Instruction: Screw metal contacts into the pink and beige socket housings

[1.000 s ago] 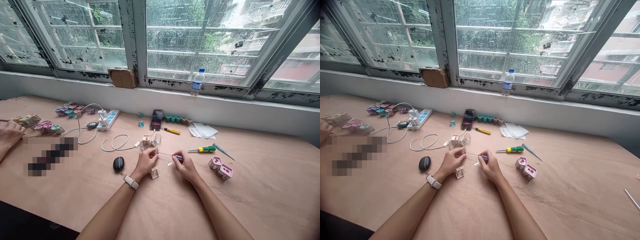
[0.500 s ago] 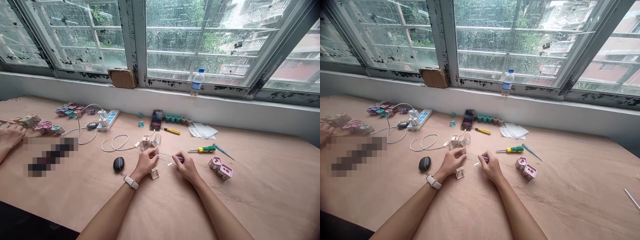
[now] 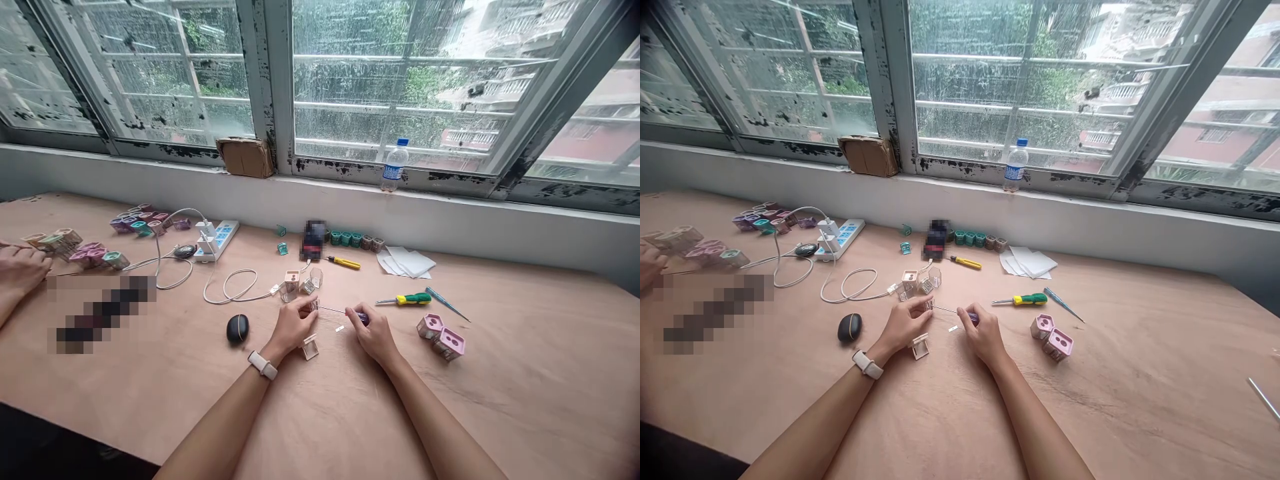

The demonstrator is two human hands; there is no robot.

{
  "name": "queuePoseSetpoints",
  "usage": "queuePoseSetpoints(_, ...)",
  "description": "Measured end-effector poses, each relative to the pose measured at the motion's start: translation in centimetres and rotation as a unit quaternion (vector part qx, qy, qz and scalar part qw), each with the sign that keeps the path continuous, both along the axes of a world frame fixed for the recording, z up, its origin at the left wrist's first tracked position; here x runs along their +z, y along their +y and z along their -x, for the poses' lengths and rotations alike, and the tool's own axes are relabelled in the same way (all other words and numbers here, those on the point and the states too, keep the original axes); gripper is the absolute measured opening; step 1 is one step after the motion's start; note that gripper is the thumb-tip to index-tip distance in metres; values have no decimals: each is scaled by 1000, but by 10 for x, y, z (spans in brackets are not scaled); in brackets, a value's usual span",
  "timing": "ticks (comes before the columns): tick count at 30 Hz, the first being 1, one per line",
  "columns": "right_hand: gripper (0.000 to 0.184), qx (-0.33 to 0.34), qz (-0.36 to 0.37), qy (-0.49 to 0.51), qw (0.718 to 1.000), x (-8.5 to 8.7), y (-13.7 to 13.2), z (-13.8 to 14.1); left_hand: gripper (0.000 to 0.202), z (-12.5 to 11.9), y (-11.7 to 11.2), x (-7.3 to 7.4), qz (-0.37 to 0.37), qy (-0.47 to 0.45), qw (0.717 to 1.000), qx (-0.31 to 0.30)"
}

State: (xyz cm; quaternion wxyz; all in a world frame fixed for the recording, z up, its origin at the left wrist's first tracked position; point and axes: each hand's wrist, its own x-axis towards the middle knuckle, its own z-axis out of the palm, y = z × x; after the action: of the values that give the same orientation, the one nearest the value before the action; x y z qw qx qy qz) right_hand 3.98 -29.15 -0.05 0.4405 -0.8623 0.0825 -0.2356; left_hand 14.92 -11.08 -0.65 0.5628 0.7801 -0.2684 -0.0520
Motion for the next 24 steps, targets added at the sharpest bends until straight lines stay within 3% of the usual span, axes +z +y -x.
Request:
queuePoseSetpoints(6,29,21,-18,-15,999,0,1,0,39,0,0,-1,1,4,1000,3)
queuePoseSetpoints(12,38,-8,5,-3,1000,0,1,1,39,2,0,2,5,13,1000,-3)
queuePoseSetpoints(17,29,14,-11,-15,1000,1,2,1,38,3,0,5,12,23,1000,-1)
queuePoseSetpoints(24,37,-1,1,-5,1000,-2,1,1,38,3,0,4,11,20,1000,-4)
